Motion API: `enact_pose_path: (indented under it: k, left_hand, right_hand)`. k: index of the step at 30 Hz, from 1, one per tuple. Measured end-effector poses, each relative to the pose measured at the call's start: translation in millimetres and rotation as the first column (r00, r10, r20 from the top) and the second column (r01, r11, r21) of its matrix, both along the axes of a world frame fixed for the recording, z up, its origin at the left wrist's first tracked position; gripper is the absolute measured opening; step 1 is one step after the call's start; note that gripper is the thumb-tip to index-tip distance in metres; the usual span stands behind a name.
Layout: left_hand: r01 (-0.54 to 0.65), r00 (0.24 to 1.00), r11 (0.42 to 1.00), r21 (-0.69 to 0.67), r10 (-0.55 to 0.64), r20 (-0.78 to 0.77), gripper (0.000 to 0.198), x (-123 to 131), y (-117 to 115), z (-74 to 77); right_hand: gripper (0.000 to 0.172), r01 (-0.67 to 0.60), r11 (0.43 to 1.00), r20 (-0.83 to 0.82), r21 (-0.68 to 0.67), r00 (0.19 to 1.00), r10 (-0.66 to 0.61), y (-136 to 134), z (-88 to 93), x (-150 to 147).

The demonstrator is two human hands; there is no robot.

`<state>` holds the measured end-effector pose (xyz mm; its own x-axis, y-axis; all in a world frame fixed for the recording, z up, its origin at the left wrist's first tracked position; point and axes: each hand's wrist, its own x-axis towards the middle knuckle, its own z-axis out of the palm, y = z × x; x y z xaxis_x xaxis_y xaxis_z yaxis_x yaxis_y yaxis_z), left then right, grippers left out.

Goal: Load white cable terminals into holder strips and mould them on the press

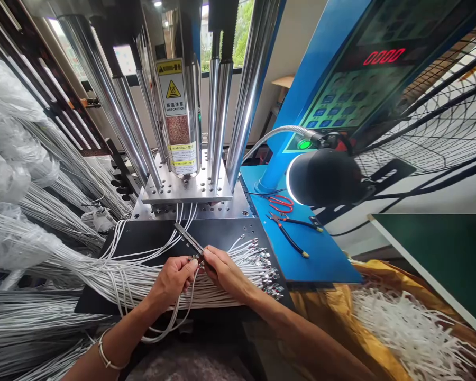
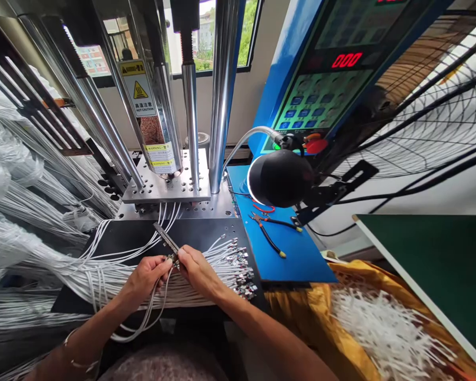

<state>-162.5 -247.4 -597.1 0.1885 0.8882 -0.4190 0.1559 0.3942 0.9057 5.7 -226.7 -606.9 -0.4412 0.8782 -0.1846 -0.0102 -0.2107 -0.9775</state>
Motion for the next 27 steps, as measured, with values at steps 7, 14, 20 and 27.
enact_pose_path:
  k: [7,14,20,27]
  left_hand:
    - [-0.096,0.994,0.995,-0.017,0.097,0.048,0.039,2,-3,3.2]
    - [-0.111,0.991,0.984,0.136,0.120,-0.060,0.042,-9,1,-2.2]
    - [-0.102,0.991,0.993,0.059,0.096,0.094,0.041,-13,5,-9.6]
    - [-0.127,0.982,0.991,0.036,0.120,0.147,0.039,-11,3,-4.8]
  right_hand:
    - [0.033,-0.100,0.979,0.189,0.175,0.980,0.066,2,-4.3,2]
    - [0.034,0.021,0.997,0.058,0.078,0.998,-0.025,1,-3.4,4]
    - [0.034,-0.045,0.999,-0.041,-0.023,0.998,0.044,-3,4.5,5]
    - [0.034,-0.055,0.996,-0.088,-0.077,0.995,0.048,-4,5.5,5]
